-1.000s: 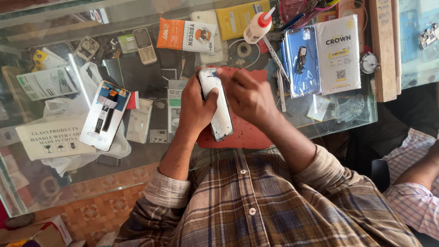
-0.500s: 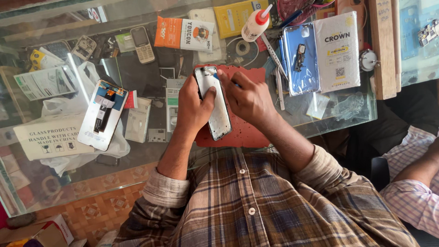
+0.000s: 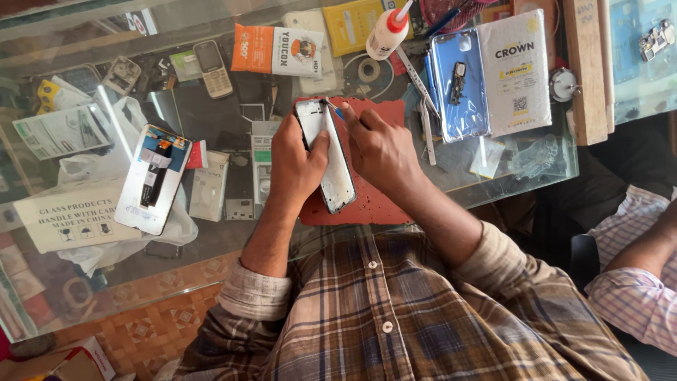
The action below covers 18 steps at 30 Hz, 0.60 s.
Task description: The person holds a phone frame and uses a small brush and a pry tool to scrape and brush old adhesive off the frame edges. They apply liquid from a bottle onto the frame, continue brushing and scraping the edges, then pick up a new screen and align it onto the frame.
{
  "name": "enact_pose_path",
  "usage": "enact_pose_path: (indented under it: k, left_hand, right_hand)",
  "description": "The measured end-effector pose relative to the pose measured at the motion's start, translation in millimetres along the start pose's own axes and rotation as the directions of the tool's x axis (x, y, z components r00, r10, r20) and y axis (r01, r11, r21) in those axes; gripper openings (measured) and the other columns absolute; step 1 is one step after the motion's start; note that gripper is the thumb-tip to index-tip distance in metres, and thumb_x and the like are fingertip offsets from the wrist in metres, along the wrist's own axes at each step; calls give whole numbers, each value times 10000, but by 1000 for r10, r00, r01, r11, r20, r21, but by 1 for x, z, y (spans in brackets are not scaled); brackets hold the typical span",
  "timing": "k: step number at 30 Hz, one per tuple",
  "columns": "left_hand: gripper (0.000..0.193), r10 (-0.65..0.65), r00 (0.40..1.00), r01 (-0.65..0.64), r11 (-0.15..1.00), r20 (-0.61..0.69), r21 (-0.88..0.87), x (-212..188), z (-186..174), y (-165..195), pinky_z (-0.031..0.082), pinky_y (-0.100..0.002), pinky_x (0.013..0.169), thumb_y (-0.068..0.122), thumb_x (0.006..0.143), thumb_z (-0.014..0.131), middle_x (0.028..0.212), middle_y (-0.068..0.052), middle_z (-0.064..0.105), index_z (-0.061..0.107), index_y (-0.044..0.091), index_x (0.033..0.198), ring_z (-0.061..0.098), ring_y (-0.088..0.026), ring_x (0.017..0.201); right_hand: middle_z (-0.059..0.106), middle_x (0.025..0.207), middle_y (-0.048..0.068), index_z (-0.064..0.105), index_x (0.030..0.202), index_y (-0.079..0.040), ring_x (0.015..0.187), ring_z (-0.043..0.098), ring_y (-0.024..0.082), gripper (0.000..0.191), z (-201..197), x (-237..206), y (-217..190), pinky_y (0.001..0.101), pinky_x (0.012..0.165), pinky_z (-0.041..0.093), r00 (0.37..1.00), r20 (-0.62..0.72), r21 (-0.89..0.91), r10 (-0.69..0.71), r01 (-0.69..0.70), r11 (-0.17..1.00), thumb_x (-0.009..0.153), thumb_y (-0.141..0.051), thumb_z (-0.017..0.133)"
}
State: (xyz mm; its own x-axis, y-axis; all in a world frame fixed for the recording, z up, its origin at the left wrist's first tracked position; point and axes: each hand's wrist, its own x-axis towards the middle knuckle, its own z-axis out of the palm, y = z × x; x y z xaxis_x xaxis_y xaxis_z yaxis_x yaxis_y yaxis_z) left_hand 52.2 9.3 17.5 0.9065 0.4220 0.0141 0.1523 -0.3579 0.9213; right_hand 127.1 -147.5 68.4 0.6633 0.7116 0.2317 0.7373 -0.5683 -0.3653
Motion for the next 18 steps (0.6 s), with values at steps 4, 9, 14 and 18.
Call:
enact_pose_path:
  k: [4,9,14,18]
  left_hand:
    - [237,82,997,-83,995,-15,-59,-1,0,-3,533,-462,839,61,902,653,1025,-197,669,600,-22,1118,678,-387,946]
    - [240,92,995,-93,995,-34,-34,-1,2,-3,523,-469,831,59,897,658,1014,-211,656,596,-32,1110,663,-408,934]
    - [254,97,995,-98,995,-33,-26,-1,2,-2,527,-476,834,68,890,656,1011,-208,664,599,-29,1118,667,-413,945]
    - [227,115,992,-116,993,-51,-21,-1,3,-4,523,-481,834,58,894,653,1011,-215,657,591,-31,1093,661,-417,945]
  right_hand:
    - [598,791,90,643,1379,-42,538,618,293,404,-10,-26,-2,417,459,492,983,172,17,59,-63,998,978,-91,635]
    - [618,734,90,687,1333,-128,531,622,310,392,-55,-83,-13,433,453,477,917,394,56,69,-99,994,947,-104,625]
    - [635,854,102,660,1356,-83,631,632,323,406,-42,-53,-13,432,533,497,989,123,151,84,-102,983,951,-86,624]
    - [614,808,123,649,1366,-30,594,622,331,428,-35,-52,-22,448,492,489,974,221,91,52,-74,993,941,-75,631]
